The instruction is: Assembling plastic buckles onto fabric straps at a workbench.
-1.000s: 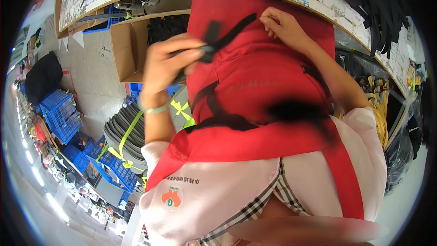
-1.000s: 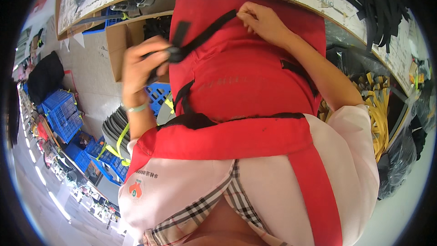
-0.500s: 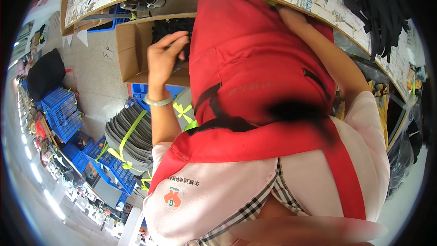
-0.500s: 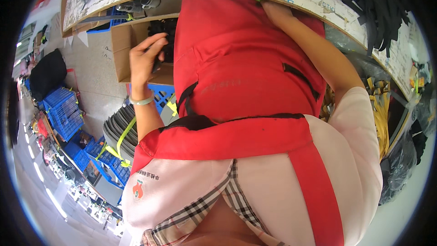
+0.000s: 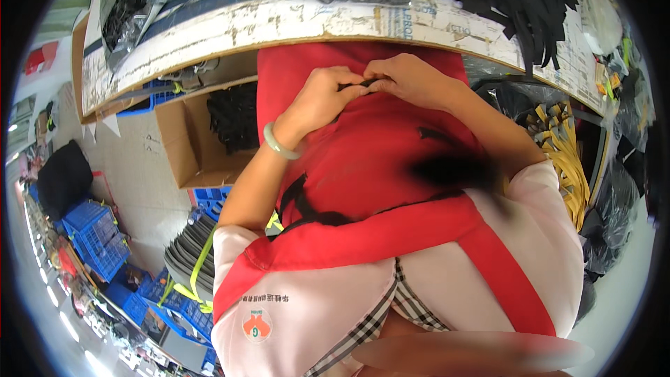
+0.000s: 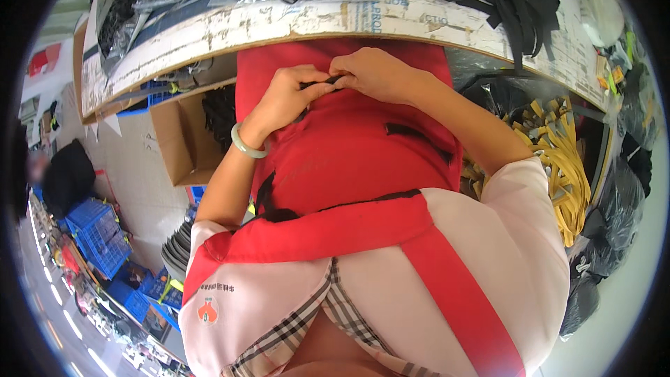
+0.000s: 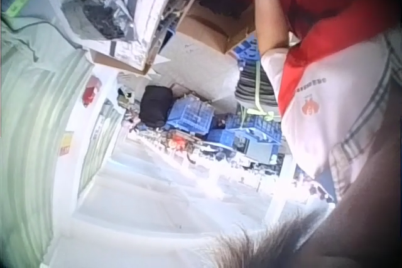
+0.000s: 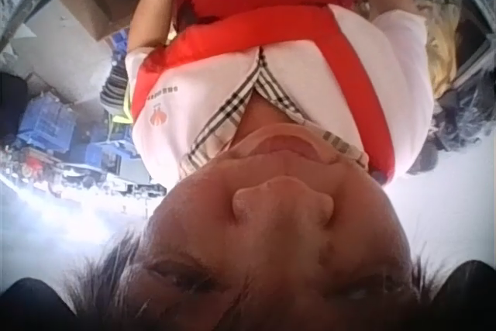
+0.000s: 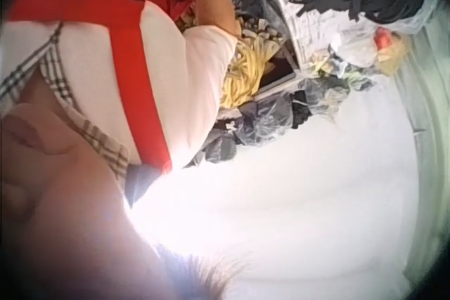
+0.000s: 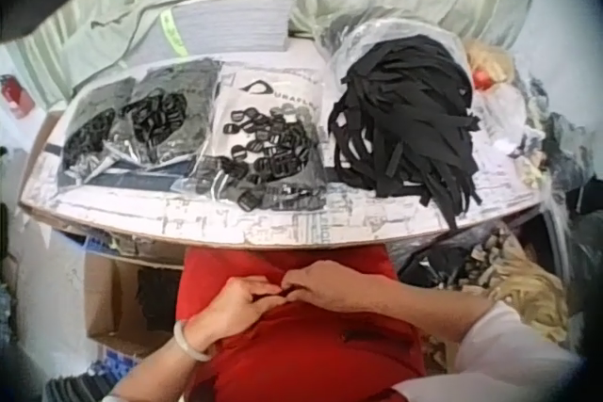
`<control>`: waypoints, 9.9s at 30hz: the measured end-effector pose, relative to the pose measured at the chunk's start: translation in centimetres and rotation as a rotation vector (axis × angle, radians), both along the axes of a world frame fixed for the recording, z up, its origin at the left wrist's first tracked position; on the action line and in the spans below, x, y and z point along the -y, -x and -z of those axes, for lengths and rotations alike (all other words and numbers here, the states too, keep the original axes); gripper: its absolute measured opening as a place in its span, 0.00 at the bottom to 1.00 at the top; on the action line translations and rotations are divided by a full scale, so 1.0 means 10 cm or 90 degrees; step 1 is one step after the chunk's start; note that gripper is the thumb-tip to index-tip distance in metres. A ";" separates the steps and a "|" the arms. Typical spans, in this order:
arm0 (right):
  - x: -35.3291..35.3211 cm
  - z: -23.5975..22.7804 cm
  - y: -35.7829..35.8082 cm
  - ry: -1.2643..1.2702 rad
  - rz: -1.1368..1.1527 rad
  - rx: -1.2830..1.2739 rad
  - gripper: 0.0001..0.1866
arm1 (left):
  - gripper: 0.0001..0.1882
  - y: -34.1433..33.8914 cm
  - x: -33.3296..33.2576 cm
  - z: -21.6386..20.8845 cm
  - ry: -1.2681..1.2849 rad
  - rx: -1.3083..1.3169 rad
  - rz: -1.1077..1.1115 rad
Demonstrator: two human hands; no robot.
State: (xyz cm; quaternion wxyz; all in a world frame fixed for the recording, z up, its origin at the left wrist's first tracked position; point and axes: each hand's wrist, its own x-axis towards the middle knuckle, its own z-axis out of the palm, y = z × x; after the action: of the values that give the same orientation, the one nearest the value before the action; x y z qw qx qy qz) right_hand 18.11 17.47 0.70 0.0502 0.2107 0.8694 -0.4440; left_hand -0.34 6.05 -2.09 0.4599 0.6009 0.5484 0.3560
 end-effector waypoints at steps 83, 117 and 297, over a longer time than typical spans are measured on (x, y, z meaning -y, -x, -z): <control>0.39 -0.23 0.43 0.928 0.433 -0.298 0.11 | 0.09 0.05 0.19 -0.15 -0.270 0.030 -0.443; 0.37 -0.37 0.43 0.380 0.359 -0.307 0.09 | 0.09 0.14 0.20 -0.51 0.057 0.396 -0.476; 0.38 -0.15 0.31 0.876 0.489 -0.258 0.10 | 0.07 0.02 0.19 -0.33 -0.176 -0.136 -0.316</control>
State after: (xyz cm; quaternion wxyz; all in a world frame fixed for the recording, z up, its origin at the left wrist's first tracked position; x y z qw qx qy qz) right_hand 14.98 13.67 2.19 -0.1456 0.3320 0.2615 -0.8946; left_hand -0.57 4.12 1.22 0.2123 0.5398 0.6698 0.4635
